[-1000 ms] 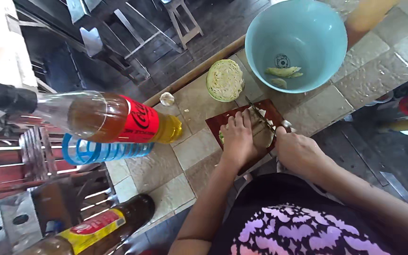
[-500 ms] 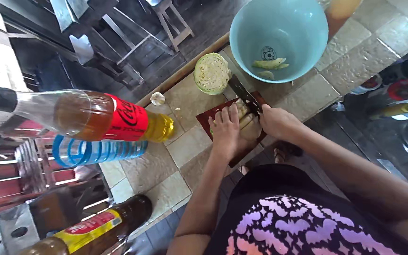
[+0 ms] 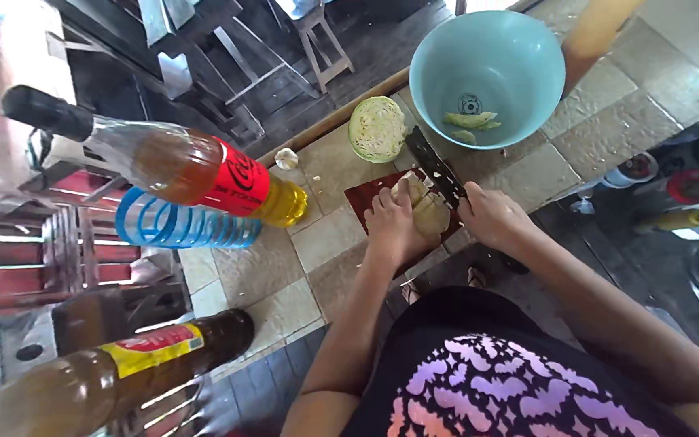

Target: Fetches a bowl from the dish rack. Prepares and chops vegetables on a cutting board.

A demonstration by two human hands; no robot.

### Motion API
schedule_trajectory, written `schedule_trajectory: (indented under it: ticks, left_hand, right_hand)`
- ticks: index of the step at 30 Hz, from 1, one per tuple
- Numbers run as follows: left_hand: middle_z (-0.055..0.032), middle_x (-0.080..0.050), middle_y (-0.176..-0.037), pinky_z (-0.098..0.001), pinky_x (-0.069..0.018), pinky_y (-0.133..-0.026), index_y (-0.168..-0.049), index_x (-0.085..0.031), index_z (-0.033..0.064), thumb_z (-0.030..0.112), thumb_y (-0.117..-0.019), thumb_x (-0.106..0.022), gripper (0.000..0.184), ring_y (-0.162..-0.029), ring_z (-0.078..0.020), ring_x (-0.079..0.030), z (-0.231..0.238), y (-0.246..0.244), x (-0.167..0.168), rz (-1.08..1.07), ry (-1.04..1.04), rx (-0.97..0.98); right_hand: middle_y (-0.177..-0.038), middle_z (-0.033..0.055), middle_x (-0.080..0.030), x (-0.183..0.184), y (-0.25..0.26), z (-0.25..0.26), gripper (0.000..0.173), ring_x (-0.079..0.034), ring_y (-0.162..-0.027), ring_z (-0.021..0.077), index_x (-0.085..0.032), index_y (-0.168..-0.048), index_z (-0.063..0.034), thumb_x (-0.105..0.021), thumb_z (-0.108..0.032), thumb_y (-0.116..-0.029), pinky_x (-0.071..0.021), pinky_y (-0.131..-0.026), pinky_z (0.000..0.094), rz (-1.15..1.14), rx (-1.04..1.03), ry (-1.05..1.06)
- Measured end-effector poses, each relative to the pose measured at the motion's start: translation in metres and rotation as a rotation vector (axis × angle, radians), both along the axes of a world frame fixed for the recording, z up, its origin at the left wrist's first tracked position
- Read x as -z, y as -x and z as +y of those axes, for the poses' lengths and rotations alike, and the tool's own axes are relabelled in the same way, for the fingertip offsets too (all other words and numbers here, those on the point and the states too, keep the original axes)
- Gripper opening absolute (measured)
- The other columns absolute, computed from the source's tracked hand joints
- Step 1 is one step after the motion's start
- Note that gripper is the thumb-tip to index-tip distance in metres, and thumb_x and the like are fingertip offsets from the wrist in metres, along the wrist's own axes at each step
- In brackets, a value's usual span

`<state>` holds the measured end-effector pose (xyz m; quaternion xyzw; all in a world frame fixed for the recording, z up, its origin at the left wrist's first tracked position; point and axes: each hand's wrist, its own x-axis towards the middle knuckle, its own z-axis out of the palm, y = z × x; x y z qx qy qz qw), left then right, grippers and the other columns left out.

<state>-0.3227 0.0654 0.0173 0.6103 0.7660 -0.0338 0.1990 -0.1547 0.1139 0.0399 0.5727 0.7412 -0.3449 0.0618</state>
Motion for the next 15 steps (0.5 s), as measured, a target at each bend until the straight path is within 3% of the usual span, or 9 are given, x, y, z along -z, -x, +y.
schedule_trajectory:
  ticks: [4,9,12,15]
  left_hand:
    - [-0.0322,-0.043,-0.147,-0.0644,-0.0428,-0.101,-0.161,-0.028,0.0056,0.064,-0.0651,-0.087,0.127,-0.135,-0.0486,-0.046,-0.012,-0.010,0.000,0.033,-0.007,-0.072]
    - [-0.0321,-0.041,-0.150,-0.0636,-0.0376,-0.108,-0.161,-0.026,0.0060,0.064,-0.0688,-0.085,0.124,-0.138,-0.0478,-0.043,-0.030,-0.006,0.001,0.025,0.003,-0.229]
    - [-0.0310,-0.038,-0.153,-0.0652,-0.0311,-0.114,-0.162,-0.026,0.0094,0.072,-0.0674,-0.081,0.127,-0.141,-0.0478,-0.040,-0.037,-0.011,0.009,0.011,-0.073,-0.317]
    - [-0.0325,-0.034,-0.157,-0.0669,-0.0282,-0.115,-0.164,-0.022,0.0105,0.065,-0.0697,-0.082,0.124,-0.144,-0.0501,-0.035,-0.038,-0.023,0.016,-0.018,-0.147,-0.415]
  right_hand:
    - [-0.102,0.0238,-0.068,-0.002,0.005,-0.010,0.030,-0.069,-0.103,0.0421,-0.053,-0.127,-0.0010,-0.038,-0.023,-0.1116,-0.0535,-0.086,0.0583,-0.082,-0.130,0.077]
    - [-0.102,0.0215,-0.069,-0.003,0.023,-0.011,0.030,-0.069,-0.103,0.0404,-0.053,-0.126,-0.0046,-0.036,-0.024,-0.1117,-0.0543,-0.084,0.0571,-0.112,-0.309,0.081]
    - [-0.102,0.0221,-0.069,-0.004,0.025,-0.001,0.029,-0.069,-0.103,0.0412,-0.054,-0.124,-0.0048,-0.036,-0.024,-0.1117,-0.0542,-0.084,0.0575,-0.127,-0.377,0.076]
    - [-0.104,0.0242,-0.069,-0.008,0.018,0.016,0.030,-0.068,-0.105,0.0428,-0.055,-0.126,-0.0027,-0.037,-0.024,-0.1122,-0.0531,-0.086,0.0583,-0.130,-0.434,0.081]
